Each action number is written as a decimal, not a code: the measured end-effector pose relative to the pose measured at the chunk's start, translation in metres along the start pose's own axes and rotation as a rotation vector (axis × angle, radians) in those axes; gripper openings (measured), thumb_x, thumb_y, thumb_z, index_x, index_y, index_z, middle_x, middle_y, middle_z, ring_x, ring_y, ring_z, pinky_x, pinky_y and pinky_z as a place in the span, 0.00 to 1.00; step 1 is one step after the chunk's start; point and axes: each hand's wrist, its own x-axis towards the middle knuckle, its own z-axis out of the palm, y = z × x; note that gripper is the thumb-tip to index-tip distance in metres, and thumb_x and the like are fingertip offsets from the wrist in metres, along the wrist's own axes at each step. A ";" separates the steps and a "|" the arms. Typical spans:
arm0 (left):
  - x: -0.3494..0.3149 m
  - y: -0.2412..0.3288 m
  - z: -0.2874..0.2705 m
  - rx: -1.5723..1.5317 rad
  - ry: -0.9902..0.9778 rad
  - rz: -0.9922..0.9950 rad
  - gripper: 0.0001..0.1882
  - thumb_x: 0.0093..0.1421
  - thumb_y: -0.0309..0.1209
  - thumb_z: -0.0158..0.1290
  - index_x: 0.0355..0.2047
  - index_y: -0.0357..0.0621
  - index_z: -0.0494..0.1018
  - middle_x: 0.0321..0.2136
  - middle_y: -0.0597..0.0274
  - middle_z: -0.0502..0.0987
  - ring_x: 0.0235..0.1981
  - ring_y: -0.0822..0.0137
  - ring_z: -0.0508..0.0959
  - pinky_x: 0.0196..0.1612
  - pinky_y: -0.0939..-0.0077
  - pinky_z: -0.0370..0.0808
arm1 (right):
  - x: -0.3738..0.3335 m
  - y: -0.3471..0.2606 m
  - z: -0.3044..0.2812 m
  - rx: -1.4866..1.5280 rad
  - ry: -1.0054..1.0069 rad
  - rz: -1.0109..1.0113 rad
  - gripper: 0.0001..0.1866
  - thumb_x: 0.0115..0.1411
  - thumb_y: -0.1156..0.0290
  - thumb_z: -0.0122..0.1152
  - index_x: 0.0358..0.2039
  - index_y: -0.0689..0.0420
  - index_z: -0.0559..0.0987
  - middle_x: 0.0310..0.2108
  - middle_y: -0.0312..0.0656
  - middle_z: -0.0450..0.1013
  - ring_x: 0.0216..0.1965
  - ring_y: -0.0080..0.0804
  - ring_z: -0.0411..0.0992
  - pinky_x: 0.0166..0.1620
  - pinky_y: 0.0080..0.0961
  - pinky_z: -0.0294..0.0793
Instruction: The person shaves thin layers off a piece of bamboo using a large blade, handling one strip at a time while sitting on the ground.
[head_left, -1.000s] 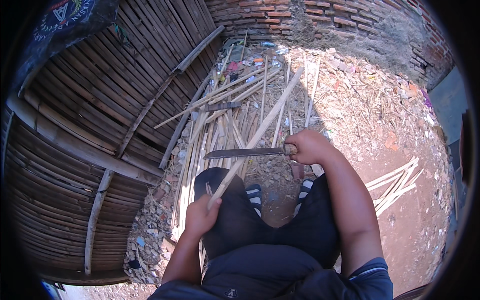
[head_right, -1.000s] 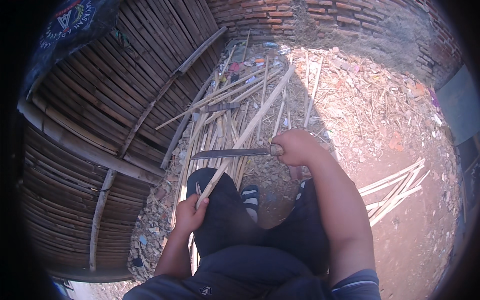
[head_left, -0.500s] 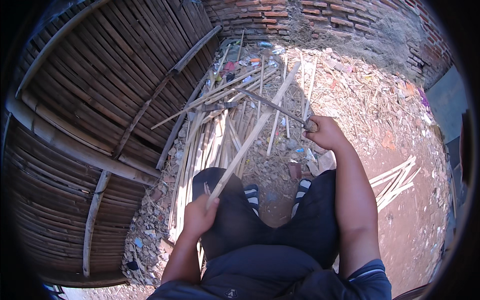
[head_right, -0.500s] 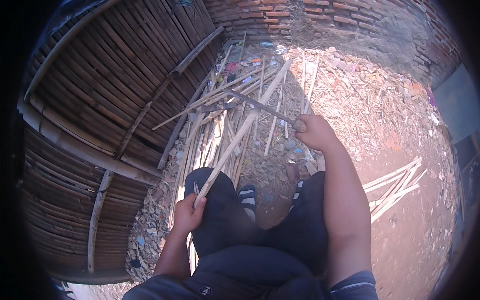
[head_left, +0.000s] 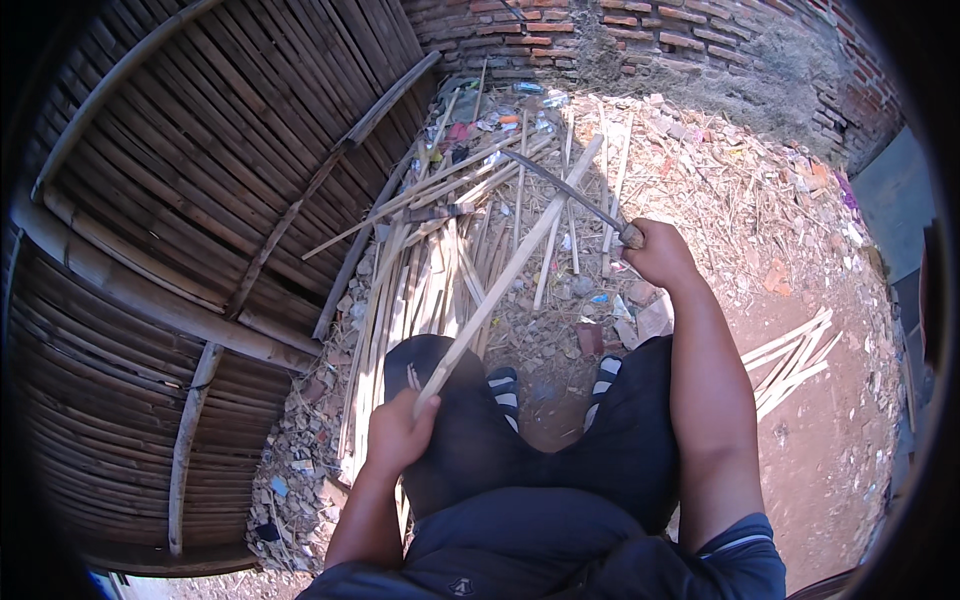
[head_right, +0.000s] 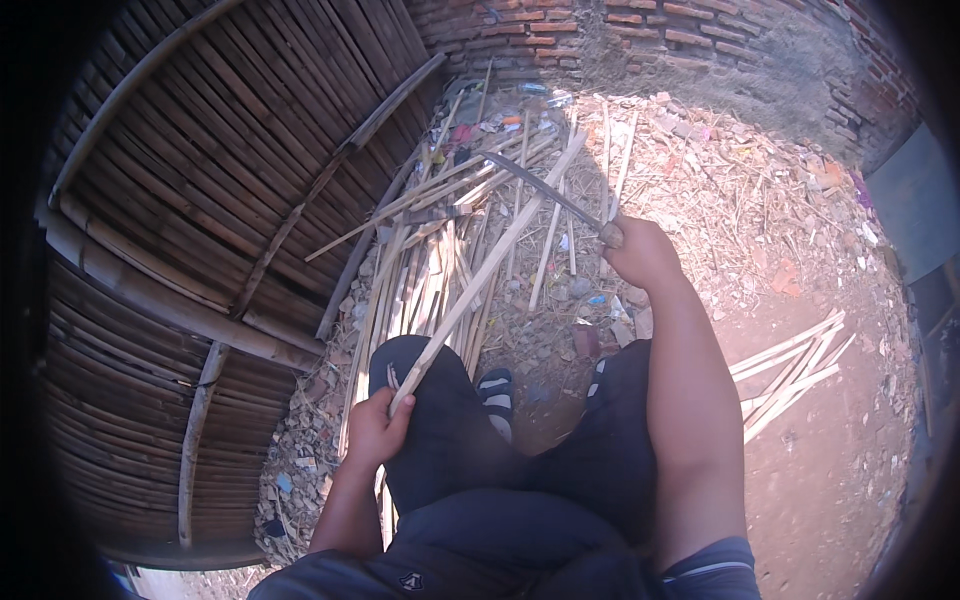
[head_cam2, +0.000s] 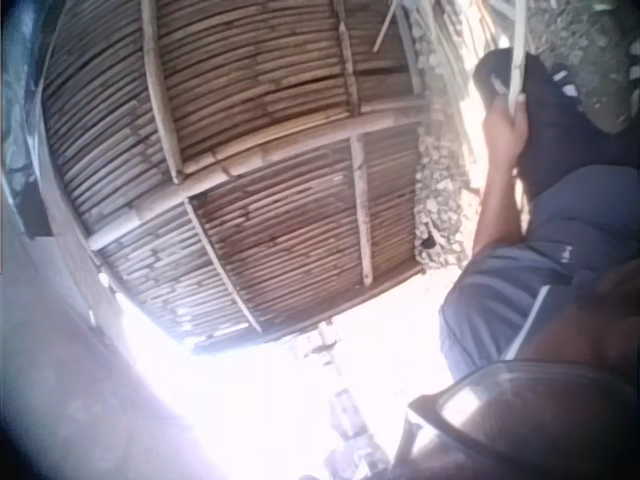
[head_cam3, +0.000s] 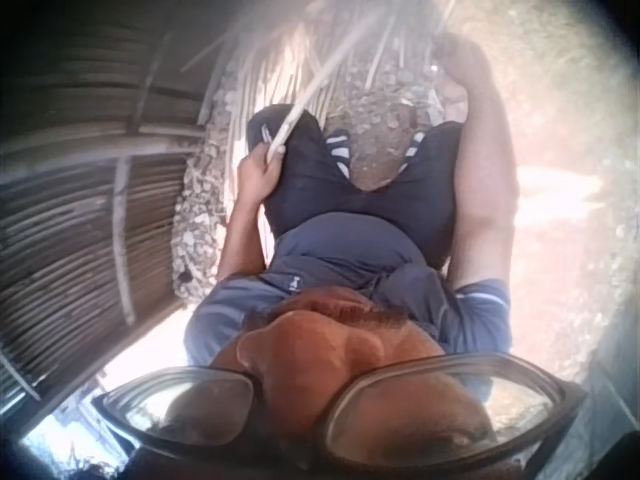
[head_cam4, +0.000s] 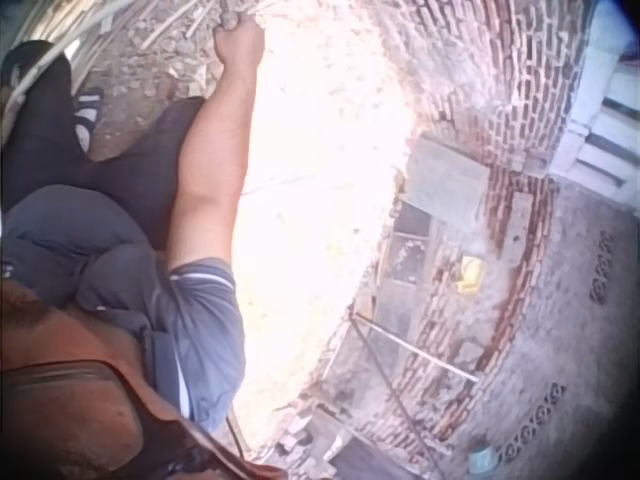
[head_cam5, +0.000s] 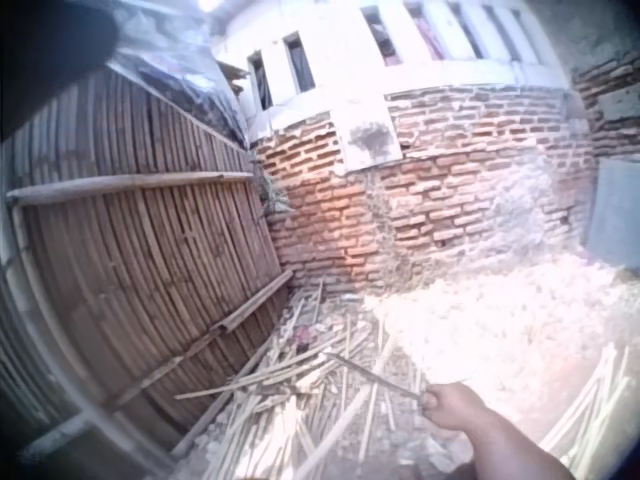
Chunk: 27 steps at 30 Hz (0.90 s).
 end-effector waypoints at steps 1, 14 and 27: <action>0.001 -0.001 0.001 -0.004 0.001 0.015 0.20 0.70 0.46 0.59 0.35 0.39 0.79 0.17 0.49 0.75 0.19 0.52 0.80 0.27 0.61 0.73 | -0.001 0.005 -0.001 0.008 0.029 0.039 0.22 0.56 0.59 0.75 0.50 0.53 0.85 0.41 0.53 0.83 0.46 0.54 0.81 0.50 0.46 0.79; -0.003 -0.005 0.004 0.006 0.027 -0.013 0.20 0.70 0.45 0.59 0.34 0.38 0.79 0.16 0.49 0.74 0.18 0.52 0.78 0.26 0.61 0.72 | -0.026 -0.054 0.020 -0.153 -0.285 -0.429 0.21 0.53 0.59 0.76 0.46 0.52 0.84 0.37 0.51 0.82 0.43 0.56 0.81 0.48 0.48 0.79; 0.000 0.007 -0.001 0.022 -0.040 -0.070 0.20 0.71 0.47 0.56 0.34 0.40 0.77 0.23 0.42 0.80 0.28 0.37 0.82 0.32 0.48 0.77 | -0.028 -0.043 0.018 -0.141 -0.223 -0.385 0.21 0.53 0.58 0.77 0.44 0.55 0.85 0.36 0.53 0.82 0.42 0.57 0.81 0.46 0.47 0.79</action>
